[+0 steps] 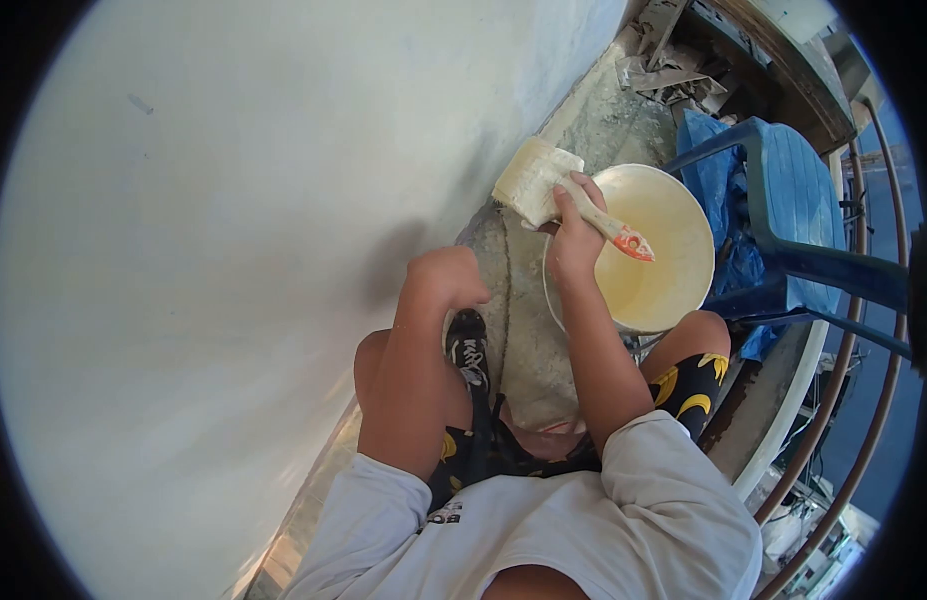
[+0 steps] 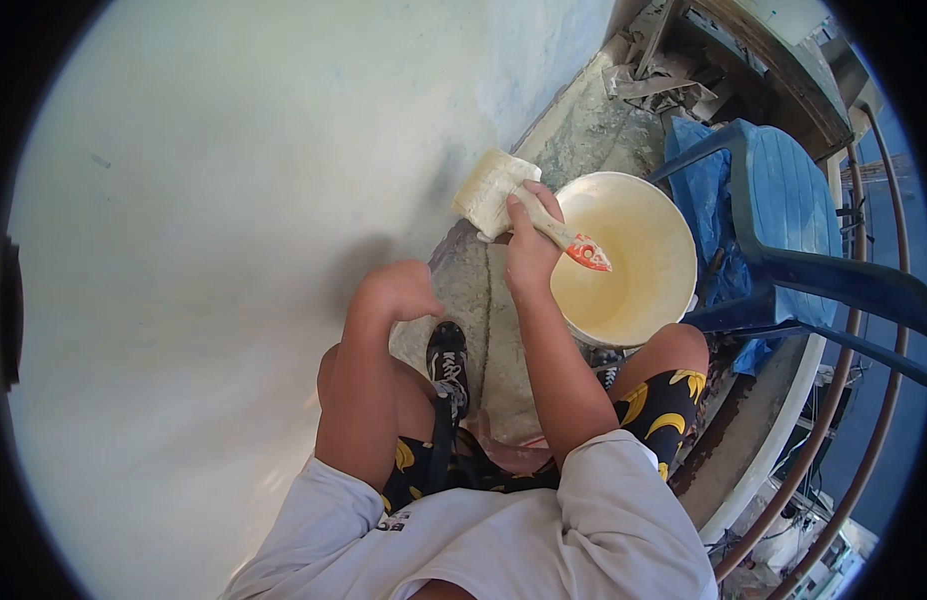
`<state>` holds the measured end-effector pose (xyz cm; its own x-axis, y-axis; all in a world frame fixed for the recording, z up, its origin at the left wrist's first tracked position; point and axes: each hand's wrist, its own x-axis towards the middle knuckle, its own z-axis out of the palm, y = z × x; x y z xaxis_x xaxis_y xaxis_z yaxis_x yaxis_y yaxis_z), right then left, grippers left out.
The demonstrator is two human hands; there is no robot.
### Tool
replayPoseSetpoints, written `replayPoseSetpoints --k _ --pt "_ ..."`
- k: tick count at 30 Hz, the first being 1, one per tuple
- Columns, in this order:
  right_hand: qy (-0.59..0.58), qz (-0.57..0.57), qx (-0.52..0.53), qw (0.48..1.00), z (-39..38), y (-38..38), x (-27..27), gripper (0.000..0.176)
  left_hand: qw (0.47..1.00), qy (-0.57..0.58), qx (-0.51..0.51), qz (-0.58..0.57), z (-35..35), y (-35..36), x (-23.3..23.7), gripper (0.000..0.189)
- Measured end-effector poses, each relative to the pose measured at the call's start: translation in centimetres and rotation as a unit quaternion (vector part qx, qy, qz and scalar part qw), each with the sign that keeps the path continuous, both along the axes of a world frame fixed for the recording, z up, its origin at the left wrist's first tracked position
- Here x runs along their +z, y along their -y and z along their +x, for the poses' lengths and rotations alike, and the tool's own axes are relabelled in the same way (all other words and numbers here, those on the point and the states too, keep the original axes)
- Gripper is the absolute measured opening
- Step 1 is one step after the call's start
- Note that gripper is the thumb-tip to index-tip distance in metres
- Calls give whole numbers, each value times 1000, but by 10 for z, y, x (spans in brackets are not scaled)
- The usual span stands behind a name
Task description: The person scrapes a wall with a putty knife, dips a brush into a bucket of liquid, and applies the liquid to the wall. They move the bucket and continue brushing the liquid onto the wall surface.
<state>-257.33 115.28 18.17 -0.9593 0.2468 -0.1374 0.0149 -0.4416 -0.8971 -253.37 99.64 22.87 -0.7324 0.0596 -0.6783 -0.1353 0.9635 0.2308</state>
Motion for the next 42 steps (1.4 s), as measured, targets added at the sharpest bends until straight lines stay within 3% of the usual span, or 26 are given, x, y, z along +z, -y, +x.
replayPoseSetpoints --k 3,7,11,13,15,17,18,19,20,27,29,34,37,42 --pt "-84 0 -24 996 -8 -36 49 34 998 30 -40 38 -19 -12 -8 45" --pt "-130 63 -80 986 5 -99 79 30 970 -166 -11 179 -33 -48 -38 59" --pt "-128 111 -125 978 40 -154 68 29 967 -133 78 200 -37 -97 -57 71" --pt "-106 104 -161 976 63 -174 50 29 954 12 151 259 -26 -117 -55 75" --pt "-91 99 -166 977 89 -189 36 29 957 31 175 231 -11 -129 -71 72" --pt "-50 136 -151 978 108 -204 21 33 974 -33 122 190 -8 -132 -122 58" --pt "-43 139 -164 976 117 -208 16 32 974 -32 118 191 -5 -135 -125 58" --pt "-43 141 -168 975 125 -215 12 32 940 -22 203 272 -1 -139 -130 49" --pt "-36 179 -155 971 133 -222 7 31 893 -10 286 349 4 -142 -135 41" --pt "-35 288 -62 955 141 -236 18 24 872 81 303 376 28 -130 -130 45" --pt "-35 353 16 935 129 -232 13 24 866 104 301 386 39 -125 -128 45" --pt "-1 456 60 888 90 -209 -21 26 834 145 320 425 58 -115 -141 45" --pt "72 479 85 871 70 -204 -51 29 822 142 303 462 67 -115 -153 55" --pt "120 505 100 849 58 -206 -99 33 849 63 322 413 82 -120 -147 79"
